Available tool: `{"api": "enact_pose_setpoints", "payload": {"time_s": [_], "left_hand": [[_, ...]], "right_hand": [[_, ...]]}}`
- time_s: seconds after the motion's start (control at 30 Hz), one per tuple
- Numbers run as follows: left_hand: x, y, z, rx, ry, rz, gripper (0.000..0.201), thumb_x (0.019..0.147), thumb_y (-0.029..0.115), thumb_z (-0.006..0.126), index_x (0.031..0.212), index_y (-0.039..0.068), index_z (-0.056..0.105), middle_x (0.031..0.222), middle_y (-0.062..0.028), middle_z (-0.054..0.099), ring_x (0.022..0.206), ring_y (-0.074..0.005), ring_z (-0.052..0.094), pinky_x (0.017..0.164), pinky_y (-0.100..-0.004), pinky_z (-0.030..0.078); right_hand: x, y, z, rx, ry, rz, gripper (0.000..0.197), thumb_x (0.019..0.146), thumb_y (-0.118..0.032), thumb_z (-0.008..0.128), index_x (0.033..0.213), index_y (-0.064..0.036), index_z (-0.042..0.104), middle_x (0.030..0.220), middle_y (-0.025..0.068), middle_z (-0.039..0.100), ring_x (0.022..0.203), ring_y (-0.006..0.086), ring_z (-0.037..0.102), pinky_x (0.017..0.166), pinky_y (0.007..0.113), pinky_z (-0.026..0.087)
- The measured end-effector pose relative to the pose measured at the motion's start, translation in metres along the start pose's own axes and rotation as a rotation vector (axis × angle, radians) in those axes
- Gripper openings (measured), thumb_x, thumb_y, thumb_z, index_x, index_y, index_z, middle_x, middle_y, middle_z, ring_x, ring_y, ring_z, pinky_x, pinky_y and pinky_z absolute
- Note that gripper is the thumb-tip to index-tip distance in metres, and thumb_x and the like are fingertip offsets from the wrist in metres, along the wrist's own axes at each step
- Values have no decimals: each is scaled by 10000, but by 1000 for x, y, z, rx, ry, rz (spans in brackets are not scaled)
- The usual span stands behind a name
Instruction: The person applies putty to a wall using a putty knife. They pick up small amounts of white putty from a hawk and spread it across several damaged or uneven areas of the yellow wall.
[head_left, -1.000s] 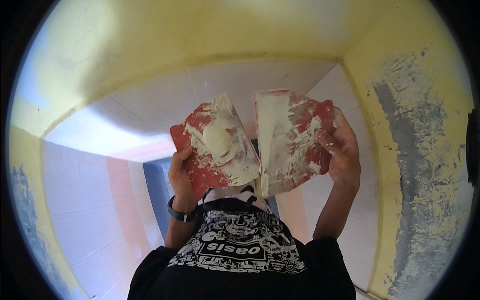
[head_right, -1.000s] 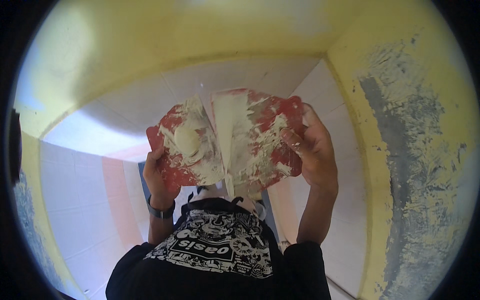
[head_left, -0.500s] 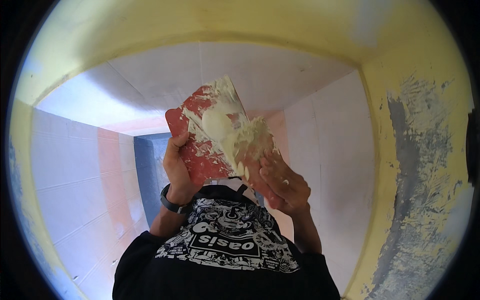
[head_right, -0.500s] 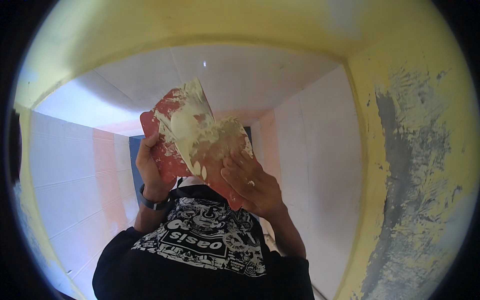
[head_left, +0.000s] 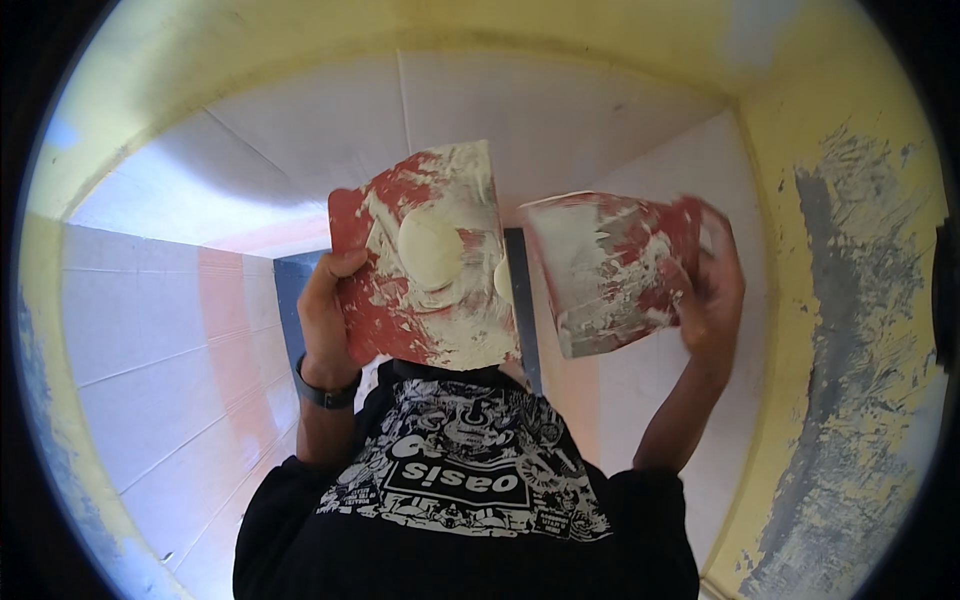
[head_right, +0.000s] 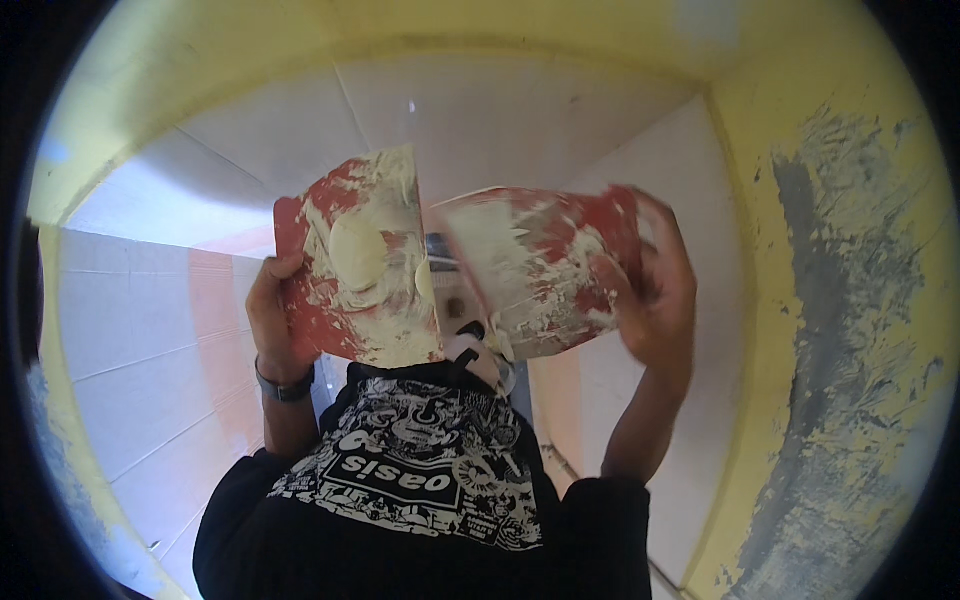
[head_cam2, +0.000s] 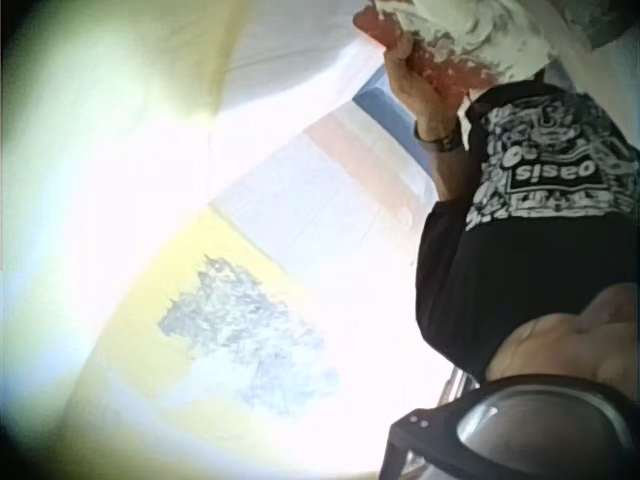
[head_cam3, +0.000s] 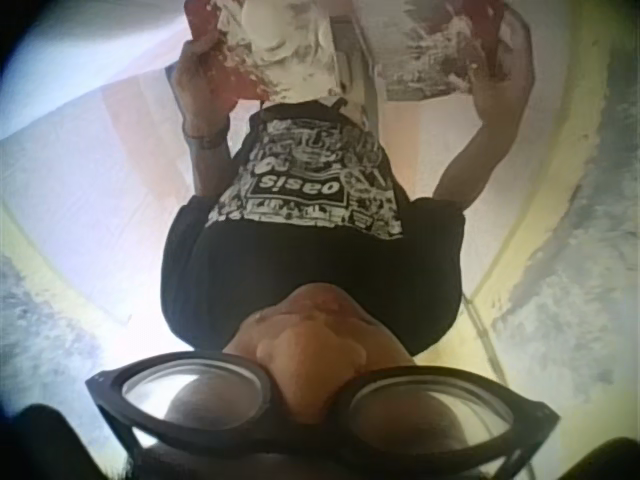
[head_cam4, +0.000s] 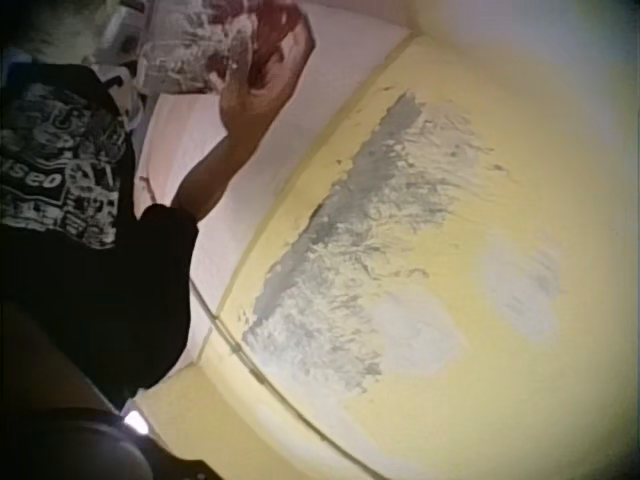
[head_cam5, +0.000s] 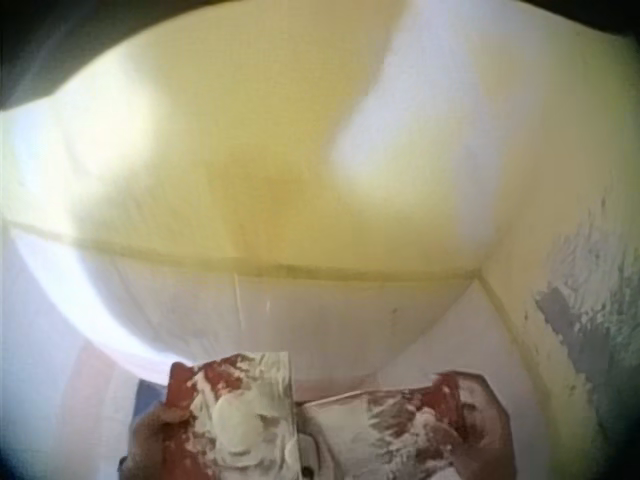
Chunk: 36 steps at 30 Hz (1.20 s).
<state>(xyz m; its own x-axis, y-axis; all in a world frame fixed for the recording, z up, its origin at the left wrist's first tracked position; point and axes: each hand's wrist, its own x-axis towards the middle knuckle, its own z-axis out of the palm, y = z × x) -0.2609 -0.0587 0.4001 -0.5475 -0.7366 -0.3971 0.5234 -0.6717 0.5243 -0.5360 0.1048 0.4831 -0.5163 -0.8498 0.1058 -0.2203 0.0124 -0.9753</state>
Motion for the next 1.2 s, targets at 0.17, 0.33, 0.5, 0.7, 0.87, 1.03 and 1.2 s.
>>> {"api": "enact_pose_setpoints", "payload": {"time_s": [0.17, 0.33, 0.5, 0.7, 0.87, 1.03, 1.2], "left_hand": [[10, 12, -13, 140, 30, -71, 322, 901, 148, 522, 1139, -64, 565, 997, -154, 672, 850, -247, 688, 783, -355, 571], [22, 13, -11, 99, -53, -210, 327, 920, 153, 505, 1163, -62, 540, 1049, -160, 660, 863, -233, 691, 773, -353, 588], [34, 4, -23, 108, -71, -230, 368, 935, 165, 483, 1221, -66, 504, 1094, -168, 648, 911, -244, 690, 813, -373, 592], [24, -2, -19, 86, -92, -200, 387, 951, 182, 446, 1252, -57, 492, 1158, -184, 635, 998, -281, 672, 880, -405, 573], [33, -11, -26, -90, -328, -185, 472, 929, 183, 458, 1348, -33, 437, 1277, -190, 578, 1142, -305, 597, 944, -432, 529], [8, 4, 12, -74, -266, -61, 493, 896, 195, 430, 1345, -7, 457, 1249, -175, 604, 1107, -335, 617, 970, -486, 499], [-6, 1, 16, 670, -370, 352, 377, 920, 152, 585, 1259, 11, 500, 1191, -84, 579, 1058, -186, 570, 909, -294, 482]], "right_hand": [[41, -3, -1, -62, -321, 24, 503, 903, 1, 630, 1376, 30, 461, 1170, 159, 641, 1021, 153, 620, 916, 288, 485], [72, 14, -1, -208, -624, -10, 515, 895, -33, 655, 1380, 4, 485, 1238, 146, 626, 1089, 159, 603, 940, 309, 492], [77, 34, 15, -184, -800, 160, 563, 874, -27, 673, 1387, 49, 453, 1228, 149, 634, 1057, 150, 616, 940, 302, 484], [60, 83, 9, 195, -817, 366, 592, 845, -59, 704, 1374, 59, 465, 1228, 160, 637, 1016, 148, 638, 883, 270, 507], [50, 58, -28, 437, -378, 232, 551, 840, -117, 677, 1341, 34, 505, 1034, 80, 674, 693, 124, 642, 587, 264, 540], [76, -124, -35, 758, 28, -341, 466, 858, -97, 660, 1286, 19, 514, 1102, 74, 637, 856, 134, 638, 720, 263, 537], [108, -226, -102, 201, 595, -1002, 481, 921, 17, 552, 1380, 16, 410, 1251, 115, 578, 1096, 156, 595, 944, 294, 472]]}}
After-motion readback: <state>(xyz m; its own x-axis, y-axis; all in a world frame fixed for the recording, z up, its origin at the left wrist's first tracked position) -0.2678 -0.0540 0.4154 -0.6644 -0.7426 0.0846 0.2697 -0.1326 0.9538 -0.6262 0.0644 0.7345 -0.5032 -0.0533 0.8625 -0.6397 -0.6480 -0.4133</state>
